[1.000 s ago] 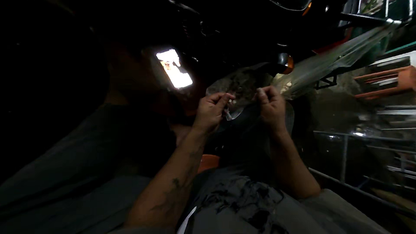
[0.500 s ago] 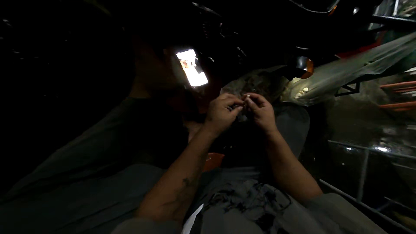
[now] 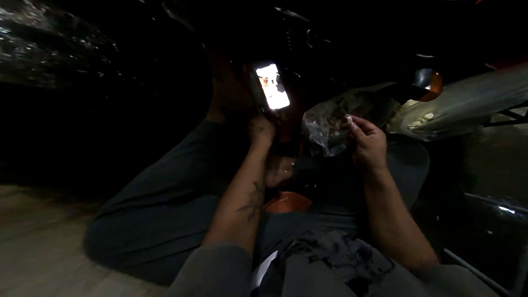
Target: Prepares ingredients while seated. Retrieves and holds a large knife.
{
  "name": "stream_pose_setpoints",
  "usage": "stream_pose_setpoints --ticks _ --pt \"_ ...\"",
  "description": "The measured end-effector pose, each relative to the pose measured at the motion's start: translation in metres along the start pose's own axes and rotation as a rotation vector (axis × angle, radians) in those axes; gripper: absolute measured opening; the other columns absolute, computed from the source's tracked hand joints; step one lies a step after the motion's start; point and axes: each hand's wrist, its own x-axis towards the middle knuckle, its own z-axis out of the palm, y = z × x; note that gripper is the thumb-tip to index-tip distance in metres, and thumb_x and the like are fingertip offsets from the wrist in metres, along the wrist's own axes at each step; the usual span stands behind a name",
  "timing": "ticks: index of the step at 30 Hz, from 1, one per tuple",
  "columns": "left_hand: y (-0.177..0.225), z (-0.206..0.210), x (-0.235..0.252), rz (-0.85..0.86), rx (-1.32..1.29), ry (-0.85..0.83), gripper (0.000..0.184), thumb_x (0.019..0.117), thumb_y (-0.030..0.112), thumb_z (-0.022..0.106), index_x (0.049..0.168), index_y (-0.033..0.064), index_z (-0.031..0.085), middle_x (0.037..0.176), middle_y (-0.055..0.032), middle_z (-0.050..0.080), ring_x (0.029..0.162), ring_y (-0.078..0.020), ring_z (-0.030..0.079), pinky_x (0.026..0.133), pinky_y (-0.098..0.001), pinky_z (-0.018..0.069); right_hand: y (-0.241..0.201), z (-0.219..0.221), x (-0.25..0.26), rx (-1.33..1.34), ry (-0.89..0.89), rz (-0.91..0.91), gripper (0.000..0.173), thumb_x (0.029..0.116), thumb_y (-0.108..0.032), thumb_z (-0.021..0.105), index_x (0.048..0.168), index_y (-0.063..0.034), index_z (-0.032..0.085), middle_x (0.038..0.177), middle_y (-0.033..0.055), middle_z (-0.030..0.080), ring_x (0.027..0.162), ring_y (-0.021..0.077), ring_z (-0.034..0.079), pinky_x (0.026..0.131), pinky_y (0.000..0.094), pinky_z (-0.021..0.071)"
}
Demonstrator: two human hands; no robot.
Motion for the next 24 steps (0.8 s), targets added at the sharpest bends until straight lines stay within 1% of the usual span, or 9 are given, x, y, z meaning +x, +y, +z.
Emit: stream_pose_setpoints --ticks 3,7,9,11,14,17,20,22,24 --pt "0.006 0.002 0.001 -0.046 -0.079 0.052 0.066 0.0999 0.034 0.065 0.146 -0.0075 0.045 0.141 -0.0335 0.053 0.134 -0.0457 0.052 0.111 -0.0603 0.0410 -0.001 -0.002 0.001 -0.023 0.009 0.005 0.020 0.1044 -0.014 0.058 0.116 -0.0031 0.070 0.093 0.0017 0.071 0.060 0.0050 0.056 0.054 0.0203 0.0494" --pt "-0.003 0.007 -0.005 -0.034 -0.147 0.073 0.075 0.0986 0.034 0.067 0.152 -0.0073 0.035 0.150 -0.0349 0.042 0.139 -0.0474 0.045 0.113 -0.0614 0.0382 -0.002 -0.004 -0.001 -0.076 0.007 -0.042 0.023 0.1083 -0.016 0.050 0.111 -0.0036 0.069 0.089 0.0002 0.070 0.058 0.0033 0.054 0.051 0.0186 0.0473" --pt "-0.025 0.018 -0.001 0.026 -0.210 0.146 0.070 0.0938 0.028 0.071 0.149 -0.0026 0.040 0.141 -0.0308 0.052 0.127 -0.0453 0.056 0.104 -0.0621 0.0477 -0.003 -0.004 -0.002 -0.121 -0.008 -0.063 0.023 0.1092 -0.018 0.049 0.110 -0.0044 0.067 0.088 0.0002 0.068 0.058 0.0042 0.054 0.051 0.0188 0.0473" --pt "-0.038 0.018 -0.014 0.148 -0.292 0.160 0.059 0.0946 0.020 0.067 0.145 0.0000 0.044 0.132 -0.0271 0.058 0.114 -0.0402 0.062 0.095 -0.0578 0.0535 -0.003 -0.003 -0.004 -0.150 -0.032 -0.071 0.022 0.1096 -0.020 0.048 0.109 -0.0059 0.065 0.089 -0.0010 0.067 0.061 0.0036 0.056 0.053 0.0185 0.0492" --pt "-0.036 0.009 -0.036 0.398 -0.456 0.248 0.053 0.0885 0.013 0.067 0.137 -0.0026 0.051 0.126 -0.0210 0.060 0.101 -0.0259 0.067 0.085 -0.0439 0.0597 -0.003 -0.001 -0.005 -0.129 -0.078 -0.086 0.022 0.1099 -0.019 0.047 0.108 -0.0047 0.063 0.088 0.0003 0.066 0.064 0.0045 0.058 0.056 0.0196 0.0506" --pt "-0.015 -0.006 -0.071 0.588 -0.580 0.157 0.050 0.0860 0.007 0.067 0.131 -0.0004 0.048 0.111 -0.0106 0.067 0.087 -0.0133 0.069 0.075 -0.0323 0.0607 -0.004 -0.001 -0.006 -0.161 -0.123 -0.123 0.023 0.1107 -0.019 0.044 0.107 -0.0049 0.062 0.087 -0.0016 0.064 0.065 0.0025 0.057 0.058 0.0184 0.0506" --pt "0.008 -0.012 -0.098 0.643 -0.561 -0.020 0.060 0.0948 0.021 0.070 0.146 0.0039 0.043 0.094 -0.0041 0.068 0.074 -0.0082 0.066 0.066 -0.0276 0.0592 -0.005 -0.001 -0.008 -0.234 -0.138 -0.162 0.025 0.1113 -0.020 0.043 0.108 -0.0043 0.062 0.086 -0.0011 0.064 0.066 0.0033 0.057 0.059 0.0192 0.0515" --pt "0.018 -0.005 -0.101 0.714 -0.514 -0.139 0.076 0.1000 0.037 0.066 0.160 0.0072 0.029 0.088 -0.0048 0.070 0.069 -0.0109 0.068 0.064 -0.0325 0.0615 -0.002 -0.002 -0.009 -0.243 -0.151 -0.209 0.026 0.1117 -0.020 0.041 0.108 -0.0036 0.061 0.085 -0.0002 0.064 0.067 0.0043 0.059 0.061 0.0207 0.0534" --pt "0.027 0.001 -0.106 0.792 -0.403 -0.221 0.080 0.1036 0.044 0.058 0.165 0.0122 0.019 0.082 -0.0066 0.069 0.063 -0.0159 0.065 0.060 -0.0390 0.0592 0.003 -0.004 -0.010 -0.201 -0.158 -0.241 0.024 0.1112 -0.018 0.041 0.107 -0.0030 0.059 0.085 0.0009 0.063 0.072 0.0064 0.062 0.067 0.0252 0.0567"
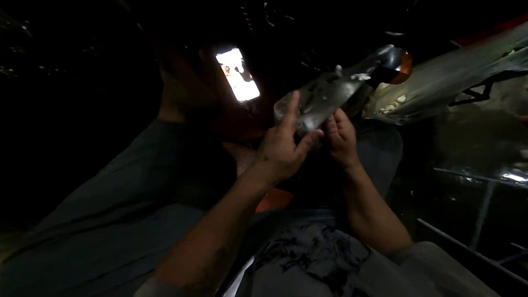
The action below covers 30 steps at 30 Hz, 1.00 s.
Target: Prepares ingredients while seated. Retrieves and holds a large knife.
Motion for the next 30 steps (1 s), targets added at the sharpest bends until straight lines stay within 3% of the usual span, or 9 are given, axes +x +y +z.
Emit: stream_pose_setpoints --ticks 3,5,10,12,16,22,26,30 --pt "-0.001 0.013 0.004 0.074 0.099 -0.100 0.078 0.1057 0.054 0.048 0.165 0.0121 0.019 0.077 -0.0057 0.062 0.062 -0.0180 0.060 0.060 -0.0417 0.0565 0.001 -0.004 -0.006 -0.025 0.018 -0.031 0.022 0.1049 -0.016 0.049 0.114 0.0005 0.061 0.099 0.0012 0.069 0.093 0.0033 0.066 0.089 0.0266 0.0577" --pt "-0.003 0.016 0.007 0.083 0.100 -0.137 0.075 0.1062 0.055 0.046 0.164 0.0122 0.023 0.077 -0.0066 0.065 0.063 -0.0177 0.062 0.061 -0.0413 0.0571 -0.004 -0.003 -0.007 -0.049 0.032 -0.040 0.025 0.1035 -0.011 0.049 0.117 0.0049 0.062 0.107 0.0029 0.069 0.101 0.0013 0.064 0.095 0.0244 0.0542" --pt "-0.006 0.018 0.007 0.061 0.020 -0.131 0.065 0.1082 0.050 0.044 0.163 0.0180 0.031 0.089 -0.0066 0.071 0.064 -0.0139 0.064 0.061 -0.0370 0.0587 0.002 -0.002 -0.007 0.008 0.003 -0.095 0.020 0.1082 -0.013 0.045 0.115 -0.0018 0.059 0.101 -0.0041 0.067 0.094 -0.0021 0.064 0.088 0.0213 0.0566" --pt "-0.008 0.019 0.008 0.077 -0.014 -0.108 0.061 0.1086 0.046 0.046 0.162 0.0192 0.035 0.088 -0.0057 0.071 0.061 -0.0124 0.064 0.059 -0.0351 0.0584 0.003 -0.001 -0.006 0.026 -0.012 -0.110 0.018 0.1089 -0.013 0.044 0.115 -0.0043 0.058 0.100 -0.0058 0.067 0.093 -0.0023 0.065 0.087 0.0215 0.0572" --pt "-0.008 0.017 0.009 0.046 -0.034 -0.136 0.060 0.1086 0.046 0.046 0.163 0.0243 0.034 0.081 -0.0027 0.068 0.057 -0.0111 0.061 0.056 -0.0338 0.0566 0.004 -0.001 -0.005 0.031 -0.003 -0.099 0.017 0.1089 -0.013 0.045 0.113 -0.0045 0.059 0.099 -0.0043 0.067 0.092 -0.0001 0.065 0.086 0.0232 0.0578" --pt "-0.012 0.016 0.011 0.050 -0.079 -0.147 0.057 0.1082 0.045 0.048 0.161 0.0255 0.037 0.089 -0.0022 0.070 0.060 -0.0090 0.062 0.058 -0.0306 0.0571 0.002 -0.002 -0.006 0.006 0.006 -0.102 0.017 0.1080 -0.008 0.045 0.115 -0.0026 0.060 0.100 -0.0038 0.067 0.092 -0.0006 0.066 0.088 0.0224 0.0581" --pt "-0.013 0.014 0.011 0.028 -0.109 -0.161 0.055 0.1086 0.044 0.047 0.159 0.0257 0.040 0.090 -0.0020 0.070 0.061 -0.0087 0.061 0.058 -0.0302 0.0566 0.004 -0.003 -0.005 -0.157 0.037 -0.146 0.020 0.1070 -0.011 0.047 0.114 0.0000 0.063 0.103 -0.0008 0.067 0.098 -0.0010 0.064 0.091 0.0208 0.0554" --pt "-0.010 0.010 0.012 -0.090 -0.355 -0.214 0.050 0.1100 0.038 0.046 0.158 0.0248 0.044 0.082 -0.0029 0.065 0.056 -0.0107 0.058 0.051 -0.0277 0.0537 0.003 -0.001 -0.002 -0.370 0.066 -0.174 0.027 0.1087 -0.019 0.047 0.109 -0.0005 0.066 0.098 0.0038 0.066 0.090 0.0022 0.063 0.084 0.0209 0.0552"
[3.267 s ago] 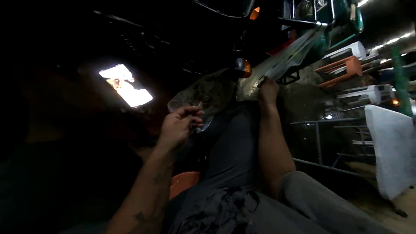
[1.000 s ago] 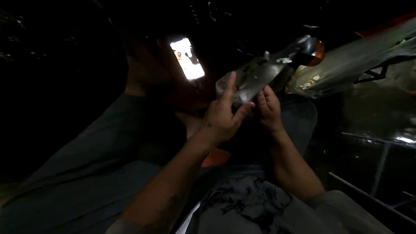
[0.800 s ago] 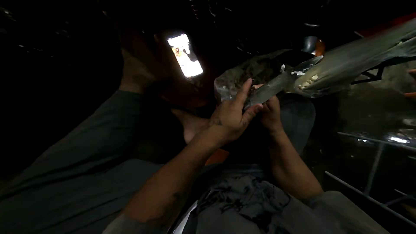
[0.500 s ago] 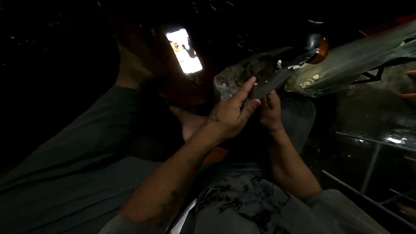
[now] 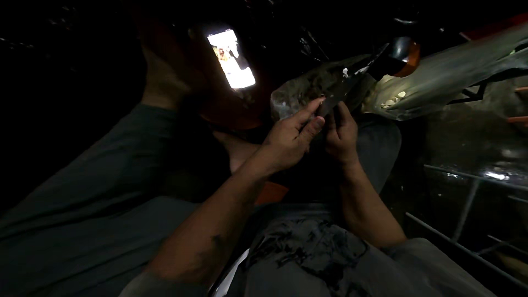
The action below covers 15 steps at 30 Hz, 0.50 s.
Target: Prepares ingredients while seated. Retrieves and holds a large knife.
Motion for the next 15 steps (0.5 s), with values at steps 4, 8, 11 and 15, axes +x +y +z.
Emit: stream_pose_setpoints --ticks 4,8,11,15 --pt "0.000 -0.006 -0.001 -0.045 -0.343 -0.101 0.048 0.1123 0.030 0.040 0.159 0.0182 0.040 0.068 -0.0028 0.057 0.048 -0.0114 0.054 0.043 -0.0245 0.0505 0.003 -0.001 0.004 0.312 -0.047 0.060 0.019 0.1096 -0.016 0.046 0.106 -0.0048 0.061 0.087 -0.0026 0.062 0.072 0.0015 0.058 0.066 0.0201 0.0536" --pt "-0.001 -0.005 -0.006 -0.203 -0.687 -0.136 0.042 0.1110 0.044 0.036 0.138 0.0190 0.057 0.061 -0.0016 0.050 0.044 -0.0107 0.049 0.041 -0.0236 0.0481 0.003 -0.003 0.009 0.671 -0.128 0.274 0.017 0.1098 -0.016 0.046 0.106 -0.0100 0.062 0.085 -0.0037 0.064 0.066 0.0017 0.058 0.058 0.0183 0.0524" --pt "-0.001 -0.004 -0.004 -0.273 -0.766 -0.139 0.055 0.1086 0.056 0.030 0.089 0.0109 0.054 0.059 -0.0014 0.047 0.044 -0.0121 0.047 0.042 -0.0258 0.0480 0.002 0.000 0.011 0.765 -0.066 0.420 0.017 0.1098 -0.022 0.047 0.109 -0.0121 0.061 0.081 -0.0037 0.061 0.062 0.0026 0.054 0.055 0.0183 0.0484" --pt "0.004 0.002 -0.001 -0.226 -0.621 0.006 0.045 0.1122 0.041 0.034 0.152 0.0254 0.048 0.065 -0.0020 0.052 0.045 -0.0107 0.050 0.042 -0.0234 0.0486 0.000 0.003 0.009 0.334 0.153 0.085 0.014 0.0985 -0.006 0.065 0.111 -0.0026 0.060 0.098 -0.0002 0.065 0.084 0.0033 0.064 0.077 0.0210 0.0574"
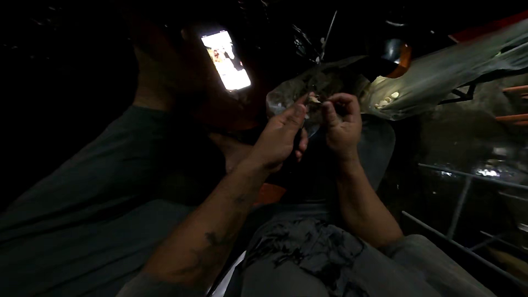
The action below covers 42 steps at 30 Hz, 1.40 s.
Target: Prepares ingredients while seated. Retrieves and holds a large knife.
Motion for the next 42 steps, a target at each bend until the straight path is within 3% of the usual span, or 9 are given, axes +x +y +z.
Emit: stream_pose_setpoints --ticks 5,8,12,14,16,18,31,37,42 --pt "-0.005 0.003 -0.001 -0.038 -0.008 -0.007 0.044 0.1116 0.040 0.038 0.150 0.0223 0.050 0.062 -0.0023 0.052 0.045 -0.0112 0.051 0.042 -0.0238 0.0491 -0.002 0.001 -0.006 -0.100 -0.093 -0.097 0.025 0.0959 -0.005 0.068 0.119 0.0048 0.063 0.110 0.0094 0.070 0.097 0.0112 0.069 0.089 0.0286 0.0602" --pt "-0.005 -0.001 -0.002 -0.077 -0.065 -0.064 0.041 0.1109 0.047 0.034 0.124 0.0159 0.058 0.061 -0.0021 0.050 0.044 -0.0112 0.050 0.042 -0.0241 0.0493 -0.004 -0.001 -0.004 0.000 -0.086 -0.016 0.026 0.0917 -0.002 0.073 0.115 0.0027 0.063 0.106 0.0083 0.070 0.094 0.0125 0.070 0.085 0.0291 0.0613" --pt "-0.001 -0.008 0.002 -0.057 -0.082 -0.032 0.050 0.1105 0.051 0.028 0.100 0.0107 0.056 0.061 -0.0021 0.048 0.045 -0.0121 0.049 0.042 -0.0252 0.0491 -0.003 -0.004 0.000 0.207 -0.071 0.130 0.014 0.1011 -0.003 0.059 0.114 -0.0001 0.060 0.096 0.0073 0.071 0.069 0.0079 0.062 0.060 0.0223 0.0536" --pt "0.002 -0.009 0.003 0.017 -0.065 0.068 0.046 0.1111 0.049 0.028 0.108 0.0136 0.057 0.061 -0.0017 0.050 0.045 -0.0123 0.050 0.042 -0.0260 0.0493 -0.002 -0.008 0.001 0.355 -0.077 0.199 0.012 0.1037 -0.005 0.054 0.115 -0.0040 0.058 0.094 0.0069 0.071 0.063 0.0059 0.058 0.054 0.0204 0.0486" --pt "0.004 -0.009 0.001 0.088 0.001 0.035 0.044 0.1124 0.044 0.030 0.145 0.0210 0.048 0.066 -0.0015 0.054 0.048 -0.0114 0.054 0.044 -0.0246 0.0515 -0.003 -0.010 0.001 0.439 -0.087 0.217 0.011 0.1046 -0.007 0.053 0.115 -0.0069 0.057 0.093 0.0063 0.069 0.062 0.0056 0.057 0.054 0.0199 0.0485" --pt "0.004 -0.007 -0.001 0.106 0.094 -0.068 0.047 0.1128 0.036 0.032 0.158 0.0224 0.035 0.070 -0.0026 0.057 0.050 -0.0118 0.056 0.044 -0.0246 0.0523 -0.004 -0.009 0.000 0.462 -0.091 0.221 0.011 0.1044 -0.006 0.052 0.114 -0.0081 0.057 0.092 0.0053 0.068 0.062 0.0059 0.057 0.053 0.0195 0.0479" --pt "-0.004 -0.005 0.000 0.100 0.119 -0.203 0.044 0.1126 0.029 0.037 0.156 0.0227 0.037 0.074 -0.0042 0.057 0.050 -0.0120 0.056 0.044 -0.0239 0.0520 -0.006 -0.009 0.000 0.529 -0.148 0.197 0.012 0.1033 -0.004 0.055 0.113 -0.0082 0.060 0.095 0.0058 0.068 0.068 0.0071 0.061 0.056 0.0196 0.0514" --pt "-0.012 -0.006 0.003 0.319 0.720 0.009 0.049 0.1093 0.038 0.049 0.156 0.0274 0.042 0.087 -0.0006 0.068 0.058 -0.0103 0.061 0.051 -0.0304 0.0561 -0.001 -0.011 0.001 0.430 -0.124 0.171 0.015 0.1015 0.000 0.054 0.112 -0.0088 0.059 0.097 0.0001 0.067 0.079 0.0068 0.066 0.069 0.0258 0.0599" --pt "0.000 -0.005 -0.003 0.060 0.168 -0.151 0.042 0.1129 0.029 0.037 0.154 0.0230 0.042 0.068 -0.0042 0.055 0.047 -0.0117 0.053 0.041 -0.0240 0.0497 -0.005 -0.015 0.005 0.613 -0.209 0.292 0.015 0.1035 -0.006 0.053 0.111 -0.0111 0.065 0.094 0.0029 0.067 0.068 0.0064 0.061 0.057 0.0198 0.0520"
